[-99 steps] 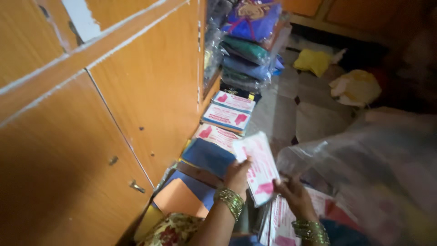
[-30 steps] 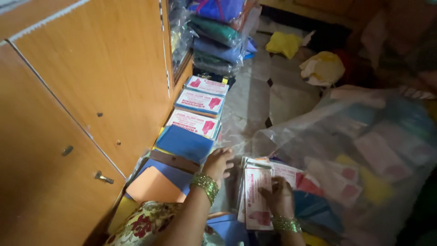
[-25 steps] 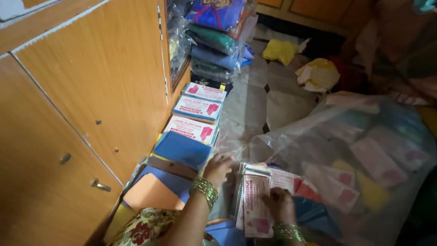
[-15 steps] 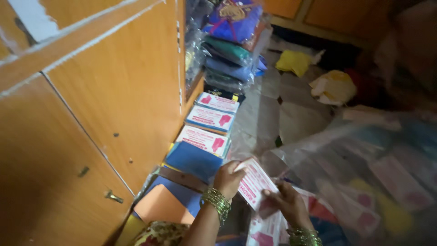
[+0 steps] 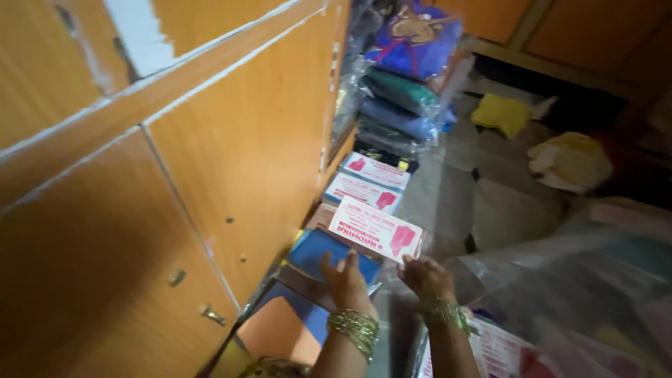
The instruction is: The person sorts through various colored papers and bill books on the floor, organizing them into stacks while sitting near a wooden cabinet.
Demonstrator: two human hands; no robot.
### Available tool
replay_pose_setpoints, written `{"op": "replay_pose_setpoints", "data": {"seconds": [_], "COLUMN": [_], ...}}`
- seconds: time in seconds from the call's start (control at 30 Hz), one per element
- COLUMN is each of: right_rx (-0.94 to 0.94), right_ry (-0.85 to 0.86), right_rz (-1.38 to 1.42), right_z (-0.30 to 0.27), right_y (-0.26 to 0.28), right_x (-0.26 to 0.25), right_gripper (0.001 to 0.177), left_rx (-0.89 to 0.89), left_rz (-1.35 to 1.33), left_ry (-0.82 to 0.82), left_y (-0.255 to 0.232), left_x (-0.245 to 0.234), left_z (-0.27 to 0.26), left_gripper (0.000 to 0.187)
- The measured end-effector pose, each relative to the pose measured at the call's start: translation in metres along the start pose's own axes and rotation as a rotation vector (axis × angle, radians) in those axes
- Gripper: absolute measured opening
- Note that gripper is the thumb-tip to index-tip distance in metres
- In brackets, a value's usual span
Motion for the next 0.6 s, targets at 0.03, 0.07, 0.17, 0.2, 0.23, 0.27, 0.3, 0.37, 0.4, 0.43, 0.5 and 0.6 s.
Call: {"op": "replay_pose_setpoints", "data": {"seconds": [0.03,0.07,0.17,0.2,0.23,0.27,0.3,0.37,0.4,0.43,0.5,0.6], "right_rx": [-0.016,-0.001,0.032,0.039,0.046,-0.004,-0.058,-0.093,-0.074,-0.055,-0.115,-0.357], "right_ry": [-0.053,-0.028,-0.052,-0.117,-0.183,-0.262,-0.338,-0.459,-0.503,-0.549,-0.499,-0.413], "right_rz": [-0.020,0.022,0.085,0.062,0.039,-0.046,-0.134,-0.299,-0.376,-0.451,-0.541,-0.610], "right_z": [0.004,0.012,0.040,0.048,0.055,0.059,0.064,0.068,0.070,0.071,0.071,0.066], "right_y": [0.001,-0.002,-0.008,-0.011,-0.017,-0.017,-0.014,-0.021,-0.027,-0.031,-0.038,-0.022], "right_x": [0.009,0.024,0.047,0.046,0.043,0.037,0.029,0.018,0.014,0.011,0.012,0.018], "right_gripper": [0.016,0.014,0.013,0.013,0.014,0.016,0.020,0.029,0.033,0.037,0.039,0.045], "left_rx": [-0.018,-0.019,-0.050,-0.075,-0.101,-0.118,-0.135,-0.150,-0.147,-0.145,-0.126,-0.180], "left_rz": [-0.053,-0.089,-0.145,-0.129,-0.112,-0.108,-0.107,-0.122,-0.138,-0.153,-0.203,-0.037], "left_ry": [0.020,0.026,0.033,0.021,0.008,0.012,0.016,0.028,0.036,0.046,0.053,0.121], "left_y": [0.005,0.008,0.014,0.014,0.014,0.013,0.013,0.012,0.012,0.014,0.014,0.016], "left_x": [0.002,0.003,0.009,0.009,0.008,0.008,0.009,0.011,0.012,0.014,0.017,0.015], "left_z": [0.002,0.005,0.008,0.007,0.005,0.002,-0.001,-0.004,-0.005,-0.005,-0.001,-0.003], "left_gripper": [0.076,0.076,0.074,0.073,0.073,0.072,0.071,0.071,0.071,0.071,0.068,0.062]}}
Point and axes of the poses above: each hand's wrist, its own z-axis towards the middle knuckle, its own x-axis out of the palm, y = z × x, the point moved 8 cm from there along z, towards the middle knuckle, and after that the axes turned 13 degrees about x, right-handed, at the moved point
